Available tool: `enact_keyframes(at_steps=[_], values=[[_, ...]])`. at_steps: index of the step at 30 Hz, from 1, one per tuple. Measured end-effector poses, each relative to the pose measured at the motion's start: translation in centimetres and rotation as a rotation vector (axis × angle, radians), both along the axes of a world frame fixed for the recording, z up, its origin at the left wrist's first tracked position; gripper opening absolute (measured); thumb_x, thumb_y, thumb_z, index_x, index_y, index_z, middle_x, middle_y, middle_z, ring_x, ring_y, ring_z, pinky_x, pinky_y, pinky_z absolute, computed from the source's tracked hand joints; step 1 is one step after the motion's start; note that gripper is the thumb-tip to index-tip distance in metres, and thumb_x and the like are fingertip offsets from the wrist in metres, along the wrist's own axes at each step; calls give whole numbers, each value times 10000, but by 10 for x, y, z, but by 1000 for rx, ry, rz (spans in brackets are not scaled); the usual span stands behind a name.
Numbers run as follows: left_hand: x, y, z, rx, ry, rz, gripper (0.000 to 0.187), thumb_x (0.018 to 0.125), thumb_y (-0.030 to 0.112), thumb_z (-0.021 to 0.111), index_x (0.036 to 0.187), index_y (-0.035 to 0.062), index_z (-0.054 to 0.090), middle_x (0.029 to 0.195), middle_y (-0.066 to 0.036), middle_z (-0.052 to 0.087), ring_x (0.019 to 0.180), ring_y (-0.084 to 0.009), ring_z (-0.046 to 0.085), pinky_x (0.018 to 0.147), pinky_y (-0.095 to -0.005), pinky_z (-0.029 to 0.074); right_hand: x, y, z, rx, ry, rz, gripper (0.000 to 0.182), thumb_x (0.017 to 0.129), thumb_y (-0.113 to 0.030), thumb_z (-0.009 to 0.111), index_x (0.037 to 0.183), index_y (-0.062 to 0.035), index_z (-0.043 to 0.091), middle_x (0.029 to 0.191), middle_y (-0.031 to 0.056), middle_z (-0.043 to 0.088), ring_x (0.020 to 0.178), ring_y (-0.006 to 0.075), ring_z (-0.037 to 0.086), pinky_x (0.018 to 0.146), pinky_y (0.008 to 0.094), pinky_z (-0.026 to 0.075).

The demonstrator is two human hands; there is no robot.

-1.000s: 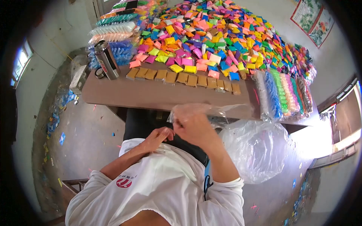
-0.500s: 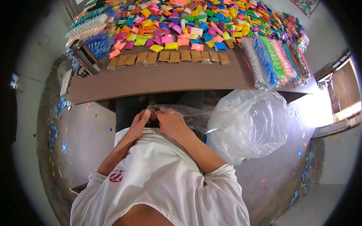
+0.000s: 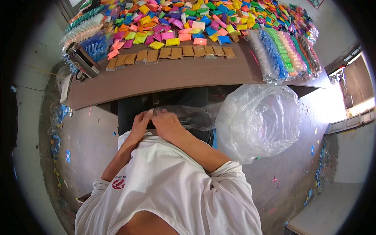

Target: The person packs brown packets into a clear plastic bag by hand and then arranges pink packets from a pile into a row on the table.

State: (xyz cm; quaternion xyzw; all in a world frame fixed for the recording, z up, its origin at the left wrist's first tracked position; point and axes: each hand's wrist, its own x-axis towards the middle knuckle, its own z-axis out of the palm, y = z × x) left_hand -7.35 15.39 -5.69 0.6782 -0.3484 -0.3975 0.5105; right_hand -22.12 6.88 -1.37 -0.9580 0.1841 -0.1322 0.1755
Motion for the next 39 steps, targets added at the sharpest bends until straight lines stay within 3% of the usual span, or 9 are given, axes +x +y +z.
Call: enact_keyframes(at_steps=[3,11,18,21,26,30,33,36,39], values=[[-1,0,0,-40,-64,9,474,996,377,574,1083,-82,656,965,-121,689,921,-165,607,869,-301,478,1,6,-8,-24,5,5,270,798,-48,612,1049,36,665,1093,178,669,1021,341,645,800,432,580],[1,-3,4,-44,-352,3,474,978,401,562,1057,-44,702,1039,-207,691,1043,-326,618,933,-376,464,4,8,-6,24,-26,-75,394,800,-54,611,1178,56,621,1171,206,640,1117,384,607,883,467,548],[3,-3,8,11,-394,-54,448,979,382,561,954,-37,718,1037,-197,690,1073,-331,601,928,-396,467,0,3,16,174,106,-37,461,788,-93,618,1231,33,593,1166,219,640,1126,397,601,942,479,515],[4,-5,-12,-97,-482,-19,428,984,360,553,957,-38,709,1037,-204,686,1097,-336,600,927,-402,470,1,-1,-4,140,-60,7,421,795,-92,607,1204,7,605,1145,218,646,1113,396,600,940,482,512],[2,-5,-5,-75,-507,-27,332,1006,248,525,1065,-43,673,1136,-225,662,1097,-371,606,975,-394,462,-2,-1,-2,200,32,-2,279,835,-148,629,1068,6,623,1058,198,667,1028,381,628,882,474,525],[3,-6,-15,-112,-532,16,352,1003,270,510,932,-37,667,964,-225,661,993,-376,623,868,-431,484,-18,0,15,204,30,-36,248,908,-227,611,1006,1,628,974,192,678,970,379,646,853,476,518],[3,-5,-11,-106,-483,17,350,998,266,514,902,-36,661,959,-217,654,960,-377,626,848,-430,486,-41,-8,20,275,43,-165,262,938,-239,584,1029,2,635,990,204,681,948,394,653,834,476,516],[7,-3,-12,-35,-447,21,355,1002,272,511,891,-30,661,983,-209,656,947,-372,628,845,-419,487,-81,-23,5,85,-211,-218,269,955,-230,569,1052,10,644,1009,227,677,922,409,655,794,471,518],[4,-4,-7,-47,-429,31,365,1012,277,501,888,-25,663,996,-201,658,932,-364,637,846,-410,491,-114,-31,36,297,-97,-477,280,978,-217,550,1059,31,652,1030,235,675,902,397,663,777,439,524]])
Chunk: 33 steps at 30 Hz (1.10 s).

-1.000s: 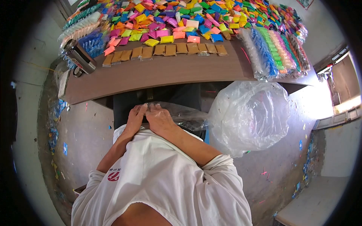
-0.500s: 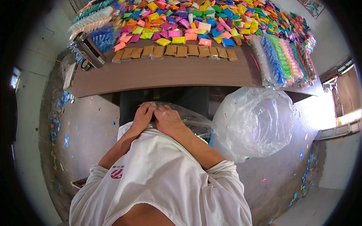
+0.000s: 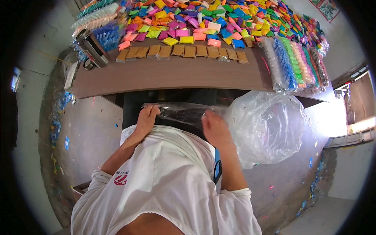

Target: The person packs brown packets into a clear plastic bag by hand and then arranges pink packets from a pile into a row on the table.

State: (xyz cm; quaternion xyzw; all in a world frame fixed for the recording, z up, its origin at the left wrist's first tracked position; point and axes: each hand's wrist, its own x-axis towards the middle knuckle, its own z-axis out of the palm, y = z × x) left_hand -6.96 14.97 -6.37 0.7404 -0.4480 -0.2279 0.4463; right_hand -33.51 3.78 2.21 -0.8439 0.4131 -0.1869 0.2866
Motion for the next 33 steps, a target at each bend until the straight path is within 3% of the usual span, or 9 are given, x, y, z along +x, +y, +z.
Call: enact_keyframes(at_steps=[3,6,12,15,18,21,25,33], values=[[-3,-1,-7,-121,-48,-31,366,1018,274,497,884,-24,663,1005,-194,663,917,-353,647,841,-403,496,-22,-13,11,240,-132,-86,293,990,-214,540,1052,50,650,1049,238,676,919,362,667,788,415,522],[-6,-1,1,-108,-8,-20,353,1012,259,509,867,-24,661,1007,-186,666,901,-346,651,820,-394,501,-20,-22,-1,348,-218,-25,327,978,-248,568,1054,59,650,1116,236,680,964,334,671,825,374,520],[-10,-4,13,-94,-48,-60,328,995,250,553,852,-18,675,924,-177,671,854,-327,655,749,-375,502,36,-1,6,448,-193,191,460,939,-343,633,1211,27,625,1213,243,656,1068,358,661,905,386,520],[-11,-5,19,-42,-19,-58,327,986,249,576,835,-26,668,909,-169,670,842,-304,648,749,-364,499,64,-8,-19,229,-102,287,531,926,-341,646,1323,-1,559,1115,256,680,1029,391,663,876,443,527],[-11,-2,20,12,-9,-39,347,976,261,599,820,-44,653,930,-161,666,865,-266,638,785,-344,495,75,-7,-19,221,7,225,585,906,-310,667,1384,-19,497,966,247,700,925,405,681,810,467,539],[-10,-1,13,80,-55,-46,358,950,298,633,844,-42,663,972,-169,670,890,-281,649,786,-357,499,70,1,-31,209,-12,231,653,896,-305,692,1454,-75,442,937,203,721,807,366,705,779,430,556],[-10,-3,18,182,-59,-59,376,908,335,678,870,-39,676,1031,-172,666,924,-303,658,787,-377,507,64,6,-47,105,-50,219,595,880,-242,692,1400,-52,473,737,198,681,695,417,672,671,497,540],[-5,-14,7,214,-131,-48,406,884,405,665,846,1,689,1006,-141,657,909,-315,662,804,-396,517,60,12,-53,64,-18,194,560,874,-223,688,1371,-43,502,771,205,687,720,412,678,687,491,543]])
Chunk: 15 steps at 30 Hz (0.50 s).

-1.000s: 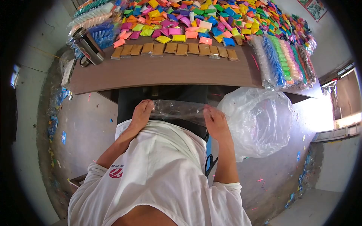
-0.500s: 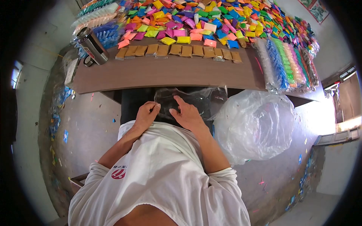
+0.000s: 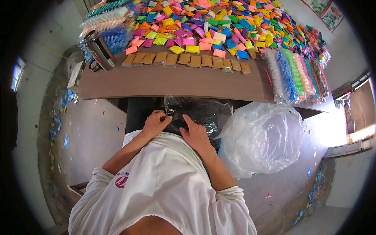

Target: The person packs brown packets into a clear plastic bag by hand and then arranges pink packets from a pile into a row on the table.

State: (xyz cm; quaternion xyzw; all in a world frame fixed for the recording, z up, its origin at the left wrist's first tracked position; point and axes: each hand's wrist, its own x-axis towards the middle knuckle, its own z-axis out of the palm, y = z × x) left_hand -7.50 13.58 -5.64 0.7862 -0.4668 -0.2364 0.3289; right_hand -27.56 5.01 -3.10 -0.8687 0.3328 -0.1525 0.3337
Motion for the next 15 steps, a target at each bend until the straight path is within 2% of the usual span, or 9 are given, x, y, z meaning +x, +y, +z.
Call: enact_keyframes(at_steps=[2,7,10,12,15], values=[[4,-2,-6,-4,-17,4,395,893,377,680,843,-15,681,938,-152,637,863,-292,649,765,-371,505,-2,1,-2,17,-11,-16,542,878,-221,685,1359,-39,513,804,210,694,735,404,685,696,481,549],[9,-4,-13,-21,83,-7,351,930,321,639,922,-28,675,927,-153,631,866,-282,636,779,-354,495,-13,8,9,188,-166,-24,409,891,-169,684,1263,-23,595,900,204,715,764,337,717,714,405,571],[9,-1,-19,-124,108,-66,314,958,269,608,1010,-34,671,963,-155,642,885,-268,635,793,-341,492,-28,10,35,154,-354,-188,309,887,-112,690,1172,-3,644,903,176,723,770,279,722,714,353,571],[6,-1,-20,-188,132,-89,288,969,242,588,1018,-31,667,970,-162,646,879,-279,637,787,-348,495,-39,0,47,-62,-431,-371,279,869,-84,710,1131,2,663,896,154,714,760,249,705,704,317,560],[-1,2,-9,-231,178,-86,260,976,219,570,980,-25,662,954,-174,643,848,-301,642,761,-363,504,-55,-31,60,-464,-380,-618,316,845,-160,741,1115,-14,668,922,132,701,759,288,688,712,390,553]])
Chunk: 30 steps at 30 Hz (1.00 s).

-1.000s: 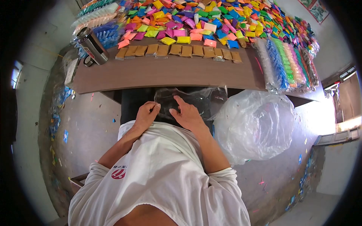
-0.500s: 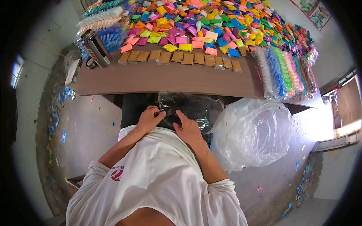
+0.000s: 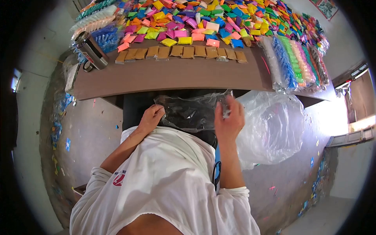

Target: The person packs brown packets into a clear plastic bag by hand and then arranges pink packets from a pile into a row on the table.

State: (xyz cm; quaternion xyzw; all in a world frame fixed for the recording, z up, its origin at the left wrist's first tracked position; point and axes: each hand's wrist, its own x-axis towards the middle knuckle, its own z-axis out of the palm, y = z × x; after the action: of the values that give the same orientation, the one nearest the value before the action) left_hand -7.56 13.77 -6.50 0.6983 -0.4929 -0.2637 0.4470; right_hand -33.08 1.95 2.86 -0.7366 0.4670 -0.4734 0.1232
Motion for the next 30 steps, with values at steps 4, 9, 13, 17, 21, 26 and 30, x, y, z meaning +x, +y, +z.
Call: enact_keyframes(at_steps=[4,9,13,17,21,26,30], values=[[-3,1,12,-8,0,-20,246,982,204,568,1015,-24,657,954,-164,641,831,-269,633,747,-336,501,-18,-28,-19,-86,377,-189,315,829,-222,739,1064,-20,681,914,118,708,749,330,677,714,473,531],[1,5,13,-52,10,-16,264,1006,200,570,1086,-36,658,991,-120,657,893,-195,616,816,-296,486,-39,-36,-35,363,380,-19,260,881,-217,699,1019,3,712,805,115,702,695,266,644,687,392,508],[6,5,30,-164,-24,-23,253,1013,188,564,1065,-44,650,982,-123,668,896,-197,622,842,-299,491,-26,-37,-13,244,72,43,216,912,-198,667,968,6,712,728,108,676,662,206,641,633,338,486],[31,-4,60,-304,-90,-5,214,998,175,562,1027,-20,646,931,-143,650,821,-251,605,763,-329,482,-1,-58,18,198,-4,97,217,921,-207,672,966,2,714,719,104,668,641,166,620,627,311,482],[70,-18,93,-250,-185,37,259,1004,215,558,1006,-28,647,852,-143,618,777,-235,569,726,-335,458,22,-88,34,142,83,143,226,908,-209,687,969,7,718,727,114,674,638,182,623,634,324,489],[95,-45,98,-236,-153,78,264,1011,226,555,1044,-17,656,847,-87,631,802,-177,568,757,-311,460,37,-118,38,363,85,249,336,868,-253,734,1049,27,693,839,148,694,731,217,648,693,357,502],[104,-60,76,-195,-74,49,270,1015,228,549,1065,-12,659,862,-84,659,824,-184,598,788,-308,475,41,-108,51,326,20,203,404,803,-259,791,1078,14,676,931,154,693,808,265,653,750,379,517]])
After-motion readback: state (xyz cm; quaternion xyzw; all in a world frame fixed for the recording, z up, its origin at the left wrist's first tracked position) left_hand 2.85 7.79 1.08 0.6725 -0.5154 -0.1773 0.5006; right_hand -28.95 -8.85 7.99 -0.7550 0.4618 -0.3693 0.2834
